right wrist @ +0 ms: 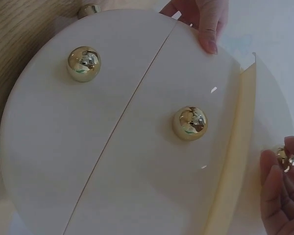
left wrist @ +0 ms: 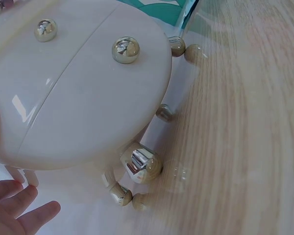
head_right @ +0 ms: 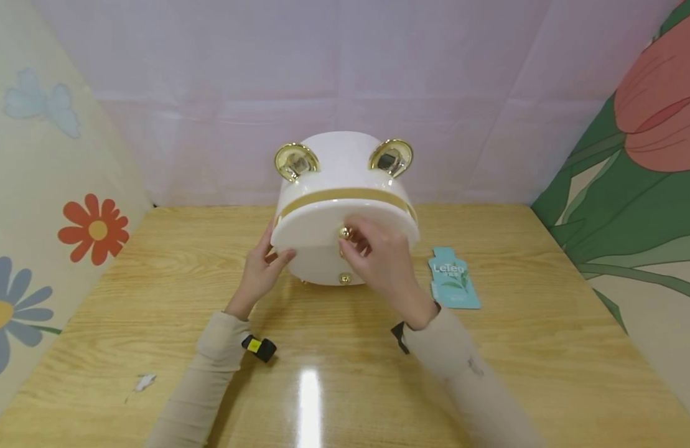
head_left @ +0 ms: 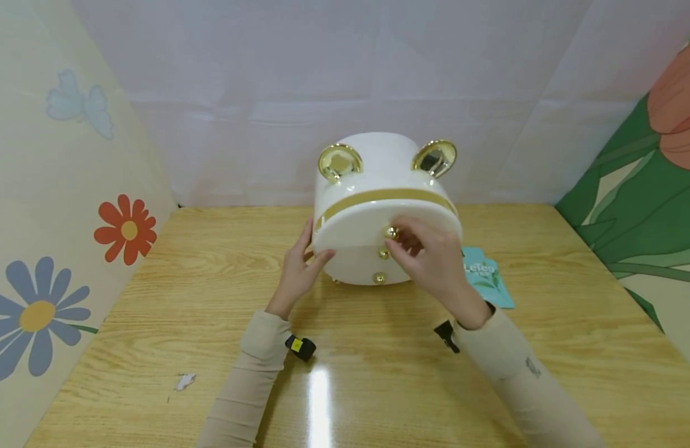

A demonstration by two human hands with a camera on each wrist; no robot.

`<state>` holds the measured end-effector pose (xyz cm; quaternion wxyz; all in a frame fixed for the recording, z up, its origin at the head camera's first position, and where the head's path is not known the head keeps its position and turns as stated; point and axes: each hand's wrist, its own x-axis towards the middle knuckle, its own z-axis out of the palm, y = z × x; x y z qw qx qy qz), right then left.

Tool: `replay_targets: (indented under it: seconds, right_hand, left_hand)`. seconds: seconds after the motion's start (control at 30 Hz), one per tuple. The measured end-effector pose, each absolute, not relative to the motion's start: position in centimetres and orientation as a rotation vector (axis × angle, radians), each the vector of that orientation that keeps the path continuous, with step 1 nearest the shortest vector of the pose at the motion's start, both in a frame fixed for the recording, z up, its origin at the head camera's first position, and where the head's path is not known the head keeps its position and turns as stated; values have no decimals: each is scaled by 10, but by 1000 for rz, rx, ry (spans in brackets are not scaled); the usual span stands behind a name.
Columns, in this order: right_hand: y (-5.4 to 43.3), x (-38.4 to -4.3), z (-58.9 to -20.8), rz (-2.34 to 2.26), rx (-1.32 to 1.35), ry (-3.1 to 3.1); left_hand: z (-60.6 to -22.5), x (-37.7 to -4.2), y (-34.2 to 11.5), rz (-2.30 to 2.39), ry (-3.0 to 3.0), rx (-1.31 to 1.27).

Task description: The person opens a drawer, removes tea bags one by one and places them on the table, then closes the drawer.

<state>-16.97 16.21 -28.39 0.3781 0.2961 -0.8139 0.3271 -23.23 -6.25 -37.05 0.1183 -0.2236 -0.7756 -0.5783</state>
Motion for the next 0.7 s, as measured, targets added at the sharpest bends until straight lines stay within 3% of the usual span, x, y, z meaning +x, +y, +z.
replay_targets:
  seconds: [0.3, 0.7]
  right_hand:
    - [162, -181, -284, 837, 737, -2096]
    - [163, -189, -284, 868, 690, -2127]
  left_hand:
    - [-345, -214, -61, -1726, -2263, -691]
    - [-372, -233, -63, -1688, -2267, -692]
